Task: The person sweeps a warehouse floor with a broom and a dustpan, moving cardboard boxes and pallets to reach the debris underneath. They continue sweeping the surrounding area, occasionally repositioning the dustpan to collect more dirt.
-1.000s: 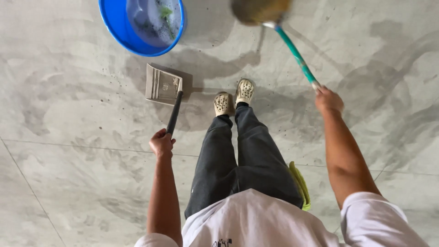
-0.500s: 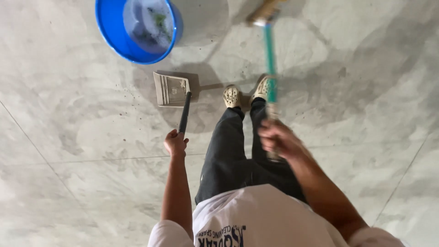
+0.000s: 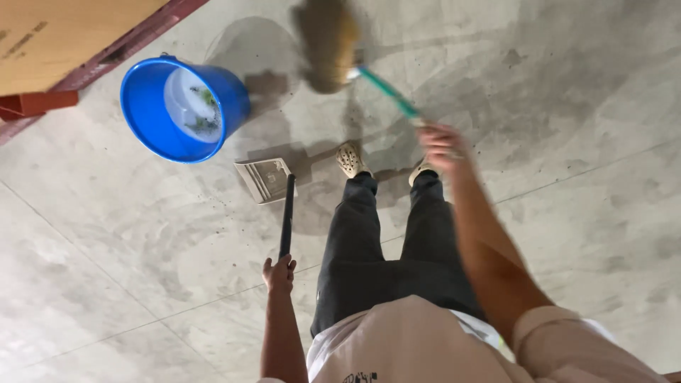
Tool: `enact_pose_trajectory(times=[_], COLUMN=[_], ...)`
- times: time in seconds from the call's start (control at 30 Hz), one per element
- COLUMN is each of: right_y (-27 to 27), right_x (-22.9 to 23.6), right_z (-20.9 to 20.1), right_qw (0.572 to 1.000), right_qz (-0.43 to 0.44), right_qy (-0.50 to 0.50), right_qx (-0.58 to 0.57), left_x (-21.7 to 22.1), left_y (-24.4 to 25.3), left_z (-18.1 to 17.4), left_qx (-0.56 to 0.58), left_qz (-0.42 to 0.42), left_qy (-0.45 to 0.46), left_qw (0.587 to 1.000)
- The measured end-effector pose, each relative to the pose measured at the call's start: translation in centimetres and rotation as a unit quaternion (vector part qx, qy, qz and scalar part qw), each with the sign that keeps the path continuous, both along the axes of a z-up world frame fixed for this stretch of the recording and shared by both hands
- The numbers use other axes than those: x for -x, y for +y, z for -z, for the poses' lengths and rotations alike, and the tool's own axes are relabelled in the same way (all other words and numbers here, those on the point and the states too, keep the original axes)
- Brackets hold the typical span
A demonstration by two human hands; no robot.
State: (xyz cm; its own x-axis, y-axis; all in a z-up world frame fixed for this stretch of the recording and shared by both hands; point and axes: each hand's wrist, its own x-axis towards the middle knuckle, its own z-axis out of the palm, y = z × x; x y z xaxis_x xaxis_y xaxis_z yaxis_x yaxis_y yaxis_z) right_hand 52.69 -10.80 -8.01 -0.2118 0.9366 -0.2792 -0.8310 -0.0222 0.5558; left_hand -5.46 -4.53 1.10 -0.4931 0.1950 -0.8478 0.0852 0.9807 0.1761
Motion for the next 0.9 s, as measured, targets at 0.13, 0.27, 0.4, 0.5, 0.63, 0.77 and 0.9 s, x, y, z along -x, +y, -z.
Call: enact_pose_trajectory(times=[0.13, 0.27, 0.4, 0.5, 0.63, 0.77, 0.9], right_y=[-14.1, -18.4, -17.8, -13.4, -10.2, -15.6, -27.3], right_x=[-8.0, -3.0, 6.5, 10.2, 11.1, 1.7, -13.7], right_z=[-5.6, -8.6, -15.2, -18.1, -6.0, 2.0, -3.4], right_qw=[0.985, 0.926, 0.891, 0.959, 0.960, 0.981, 0.997], right_qz=[0.045, -0.035, -0.235, -0.203, -0.247, -0.180, 0.046], right_qy=[-0.081, -0.263, -0.230, -0.092, -0.033, 0.069, 0.041], right_qx=[0.144, 0.268, 0.312, 0.176, 0.128, -0.016, 0.044], left_x=[-2.8, -5.7, -5.6, -6.6, -11.5, -14.0, -16.4], left_y=[-0.7, -2.1, -4.4, -6.1, -7.7, -8.4, -7.5], left_z=[-2.0, -4.4, -3.9, -5.1, -6.8, -8.8, -8.8], left_qx=[-0.004, -0.034, -0.072, -0.086, -0.108, -0.120, -0.108], left_qz=[-0.012, -0.061, -0.100, -0.115, -0.119, -0.063, -0.012], left_qy=[0.011, 0.030, 0.039, 0.064, 0.084, 0.091, 0.063], left_qw=[1.000, 0.997, 0.992, 0.988, 0.983, 0.987, 0.992])
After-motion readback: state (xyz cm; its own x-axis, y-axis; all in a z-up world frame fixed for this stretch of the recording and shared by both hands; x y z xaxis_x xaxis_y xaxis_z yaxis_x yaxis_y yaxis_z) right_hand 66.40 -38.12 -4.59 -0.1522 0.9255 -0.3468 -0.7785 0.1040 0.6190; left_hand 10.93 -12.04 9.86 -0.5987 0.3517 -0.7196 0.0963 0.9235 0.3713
